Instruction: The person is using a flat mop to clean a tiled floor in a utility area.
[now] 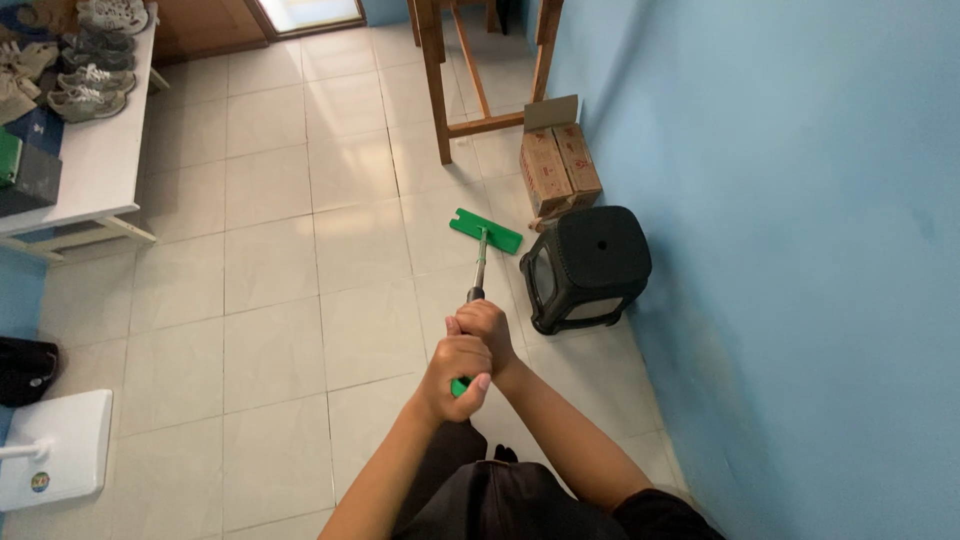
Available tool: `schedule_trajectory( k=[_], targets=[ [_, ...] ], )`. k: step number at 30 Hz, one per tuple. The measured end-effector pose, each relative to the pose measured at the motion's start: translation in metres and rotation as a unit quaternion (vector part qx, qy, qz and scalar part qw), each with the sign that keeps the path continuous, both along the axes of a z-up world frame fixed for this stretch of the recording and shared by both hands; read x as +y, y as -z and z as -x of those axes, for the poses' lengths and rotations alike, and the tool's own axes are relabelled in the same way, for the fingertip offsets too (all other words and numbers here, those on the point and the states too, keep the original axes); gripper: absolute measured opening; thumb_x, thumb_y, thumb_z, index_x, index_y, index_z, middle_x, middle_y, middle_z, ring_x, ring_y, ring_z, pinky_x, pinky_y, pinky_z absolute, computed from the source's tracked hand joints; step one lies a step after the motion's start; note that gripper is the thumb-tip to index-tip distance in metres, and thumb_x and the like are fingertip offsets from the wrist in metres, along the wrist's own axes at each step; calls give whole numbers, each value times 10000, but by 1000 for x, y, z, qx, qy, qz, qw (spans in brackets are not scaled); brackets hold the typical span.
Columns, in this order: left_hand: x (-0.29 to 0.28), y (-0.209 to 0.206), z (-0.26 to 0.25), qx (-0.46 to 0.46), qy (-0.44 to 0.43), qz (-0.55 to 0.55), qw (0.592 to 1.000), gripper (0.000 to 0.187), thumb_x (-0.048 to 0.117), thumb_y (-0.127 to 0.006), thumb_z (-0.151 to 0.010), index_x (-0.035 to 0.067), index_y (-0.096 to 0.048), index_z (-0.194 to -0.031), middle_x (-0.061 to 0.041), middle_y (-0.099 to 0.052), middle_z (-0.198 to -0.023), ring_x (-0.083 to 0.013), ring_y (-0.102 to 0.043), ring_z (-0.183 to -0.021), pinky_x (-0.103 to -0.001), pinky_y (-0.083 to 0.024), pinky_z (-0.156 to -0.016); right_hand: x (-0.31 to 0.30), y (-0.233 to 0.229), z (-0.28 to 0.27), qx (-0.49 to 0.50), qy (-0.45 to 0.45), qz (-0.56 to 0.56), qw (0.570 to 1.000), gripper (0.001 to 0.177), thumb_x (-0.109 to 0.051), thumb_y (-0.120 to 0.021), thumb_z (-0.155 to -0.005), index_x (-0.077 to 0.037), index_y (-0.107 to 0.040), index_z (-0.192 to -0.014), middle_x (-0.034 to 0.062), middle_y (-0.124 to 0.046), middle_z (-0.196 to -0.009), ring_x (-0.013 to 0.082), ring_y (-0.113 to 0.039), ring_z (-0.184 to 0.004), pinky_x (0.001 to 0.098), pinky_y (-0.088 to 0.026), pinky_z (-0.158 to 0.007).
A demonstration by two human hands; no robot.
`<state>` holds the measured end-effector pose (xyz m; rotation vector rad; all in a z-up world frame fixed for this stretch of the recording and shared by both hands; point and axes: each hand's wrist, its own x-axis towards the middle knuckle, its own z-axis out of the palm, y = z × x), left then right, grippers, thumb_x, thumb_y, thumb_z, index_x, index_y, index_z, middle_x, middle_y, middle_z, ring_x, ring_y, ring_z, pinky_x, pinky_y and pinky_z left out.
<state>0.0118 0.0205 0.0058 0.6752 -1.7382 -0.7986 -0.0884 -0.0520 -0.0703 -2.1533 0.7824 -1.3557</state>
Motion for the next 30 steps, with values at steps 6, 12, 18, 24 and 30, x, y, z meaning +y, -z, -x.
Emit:
schedule_trajectory(
  k=[6, 12, 18, 24, 30],
  targets=[
    [40, 22, -2, -14, -37, -17, 999, 103, 55, -560, -721, -11, -552, -642, -146, -589, -672, -308, -546, -659, -385, -474, -648, 33, 10, 6, 48, -27, 30, 998, 390, -125, -615, -949, -51, -461, -599, 98, -477, -564, 295, -505, -573, 419, -426, -602],
    [108, 72, -24, -62, -14, -56, 996, 150, 11, -557, -760, -11, -538, -613, -151, -576, -640, -301, -523, -648, -389, -465, -675, 94, 57, -11, 134, -53, -96, 985, 408, -171, -646, -928, -89, -503, -554, 70, -550, -571, 253, -535, -580, 395, -469, -606],
    [163, 12, -63, -81, 0, -92, 993, 218, 33, -562, -789, 1, -526, -576, -137, -574, -604, -281, -531, -615, -377, -477, -677, 157, 10, -47, 108, -10, -78, 991, 388, -193, -687, -841, -57, -466, -552, 90, -496, -553, 264, -515, -581, 404, -425, -558],
    [249, -53, -115, -21, 90, -49, 995, 202, 139, -596, -728, 28, -538, -569, -133, -563, -598, -281, -543, -583, -372, -458, -586, 259, -49, -94, 48, -7, -45, 998, 405, -159, -701, -878, -78, -464, -560, 71, -504, -522, 244, -498, -473, 387, -412, -503],
    [284, 12, -132, 25, 79, 32, 996, 178, 149, -606, -693, 47, -526, -570, -114, -537, -598, -284, -504, -574, -401, -433, -582, 279, 20, -114, -8, -19, 36, 999, 406, -63, -690, -826, -62, -411, -531, 79, -449, -494, 262, -468, -446, 382, -393, -472]
  ],
)
